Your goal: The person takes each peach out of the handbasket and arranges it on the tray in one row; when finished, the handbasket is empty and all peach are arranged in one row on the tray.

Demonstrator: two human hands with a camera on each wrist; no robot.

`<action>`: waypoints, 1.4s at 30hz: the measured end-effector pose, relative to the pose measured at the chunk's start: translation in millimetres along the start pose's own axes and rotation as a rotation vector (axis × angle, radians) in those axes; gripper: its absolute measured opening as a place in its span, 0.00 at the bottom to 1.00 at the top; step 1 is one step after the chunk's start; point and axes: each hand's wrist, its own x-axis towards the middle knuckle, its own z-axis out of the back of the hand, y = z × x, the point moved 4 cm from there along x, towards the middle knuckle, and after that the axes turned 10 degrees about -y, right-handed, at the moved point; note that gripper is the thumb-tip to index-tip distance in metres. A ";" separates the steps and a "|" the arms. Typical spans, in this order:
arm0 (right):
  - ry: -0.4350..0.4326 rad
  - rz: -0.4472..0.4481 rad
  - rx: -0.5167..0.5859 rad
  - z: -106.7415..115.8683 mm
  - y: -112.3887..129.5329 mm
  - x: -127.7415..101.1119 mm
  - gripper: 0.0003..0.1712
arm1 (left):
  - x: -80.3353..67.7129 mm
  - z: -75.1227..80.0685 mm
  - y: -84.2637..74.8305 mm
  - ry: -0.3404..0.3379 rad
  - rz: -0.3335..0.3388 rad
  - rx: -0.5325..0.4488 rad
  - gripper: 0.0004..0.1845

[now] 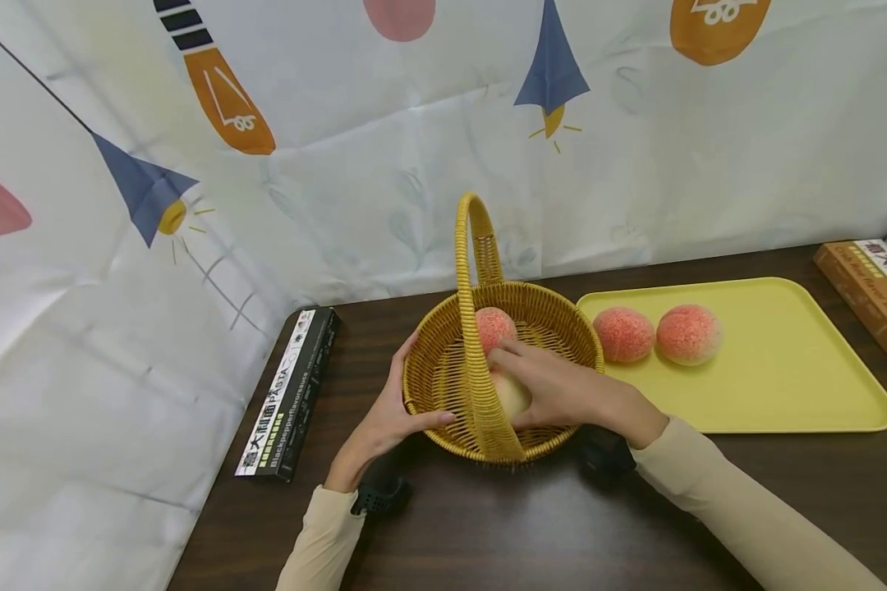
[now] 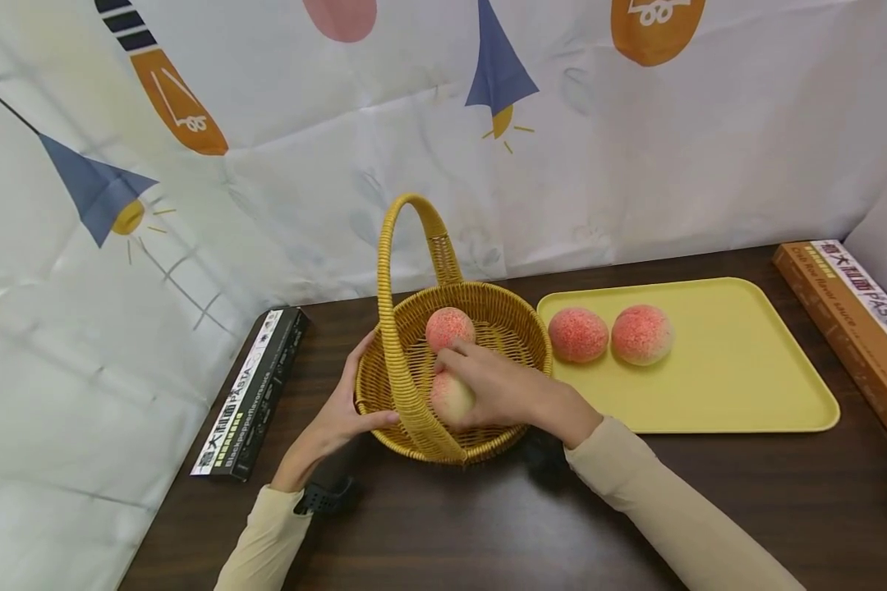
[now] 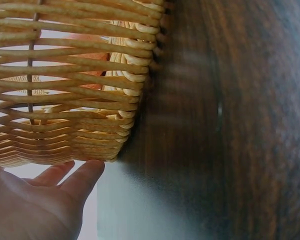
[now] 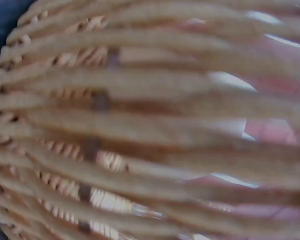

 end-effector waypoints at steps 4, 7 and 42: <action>0.017 0.006 0.001 0.9 -1.8 -2.3 0.32 | 0.2 0.8 -0.4 0.001 0.002 0.002 0.67; 0.027 -0.001 0.023 -1.3 -2.5 -3.5 0.33 | 0.5 0.9 1.1 0.004 0.003 0.001 0.67; -0.676 -0.153 0.308 159.3 -19.9 -93.5 0.47 | 0.3 0.0 2.2 0.000 0.011 -0.015 0.67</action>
